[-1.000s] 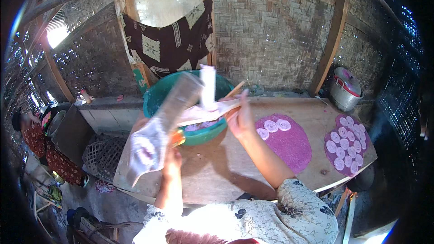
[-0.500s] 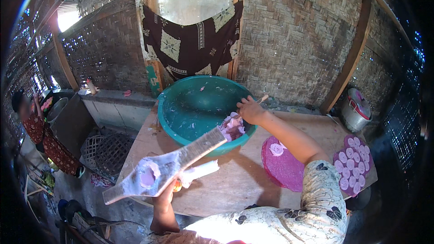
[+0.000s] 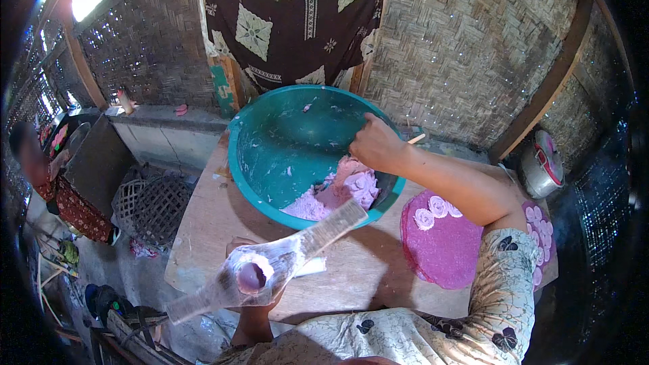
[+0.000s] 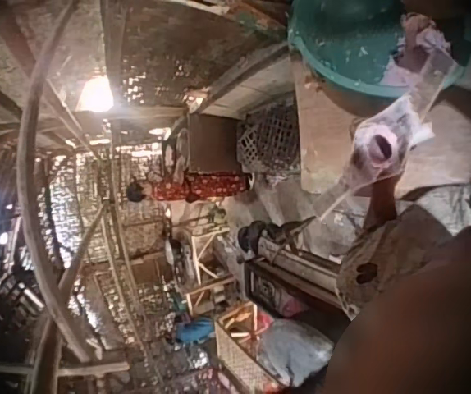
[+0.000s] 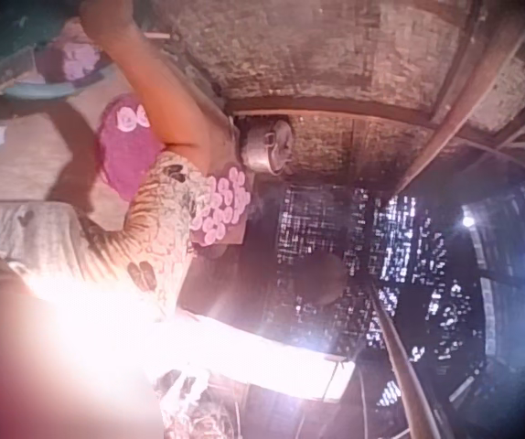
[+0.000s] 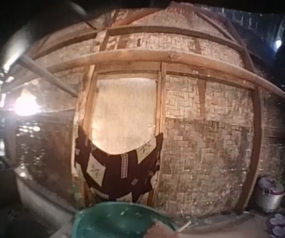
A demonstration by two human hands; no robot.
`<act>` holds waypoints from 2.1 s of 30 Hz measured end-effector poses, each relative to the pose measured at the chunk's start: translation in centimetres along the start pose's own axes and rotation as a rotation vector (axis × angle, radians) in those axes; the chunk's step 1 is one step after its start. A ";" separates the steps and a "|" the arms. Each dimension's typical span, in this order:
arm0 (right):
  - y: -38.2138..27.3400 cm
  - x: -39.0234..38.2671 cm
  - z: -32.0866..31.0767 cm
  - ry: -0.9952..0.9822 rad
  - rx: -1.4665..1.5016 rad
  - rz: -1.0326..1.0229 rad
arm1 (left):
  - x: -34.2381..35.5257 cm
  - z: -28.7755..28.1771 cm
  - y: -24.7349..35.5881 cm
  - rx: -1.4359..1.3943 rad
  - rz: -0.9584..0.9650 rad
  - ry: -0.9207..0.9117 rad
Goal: The person scoops pink dough from a green bowl into a handheld metal dispenser, then extrudes it in a spiral pattern onto a purple mat to form decorative rolls. The person repeats this process to create multiple rolls on the mat.
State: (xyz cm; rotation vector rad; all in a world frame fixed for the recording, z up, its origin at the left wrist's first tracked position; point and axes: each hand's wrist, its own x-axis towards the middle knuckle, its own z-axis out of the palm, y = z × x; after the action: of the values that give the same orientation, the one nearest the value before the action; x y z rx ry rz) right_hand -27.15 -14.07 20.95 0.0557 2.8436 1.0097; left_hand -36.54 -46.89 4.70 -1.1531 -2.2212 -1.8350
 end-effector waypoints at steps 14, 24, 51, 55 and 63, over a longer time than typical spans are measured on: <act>-3.6 1.4 3.3 -0.268 0.385 0.115 | 4.2 -1.9 0.7 0.013 0.131 0.298; -1.9 -4.2 3.3 -0.263 0.745 0.301 | 2.0 -1.7 -0.3 0.206 -0.028 0.087; -5.8 -14.2 -10.8 0.578 -0.046 0.275 | 14.7 3.5 16.1 0.537 0.969 -0.150; -7.8 -14.7 -10.4 0.657 -0.092 0.213 | 14.2 3.1 15.8 0.569 0.884 -0.249; -5.9 -19.7 -14.2 0.747 0.010 0.401 | 16.6 0.6 12.8 0.649 0.760 -0.156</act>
State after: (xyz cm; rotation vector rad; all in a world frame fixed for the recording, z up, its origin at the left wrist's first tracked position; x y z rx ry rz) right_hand -9.40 -29.02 30.21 0.3256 3.6122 1.3105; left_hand -41.17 -37.60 22.91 -1.6604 -1.8000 -0.6925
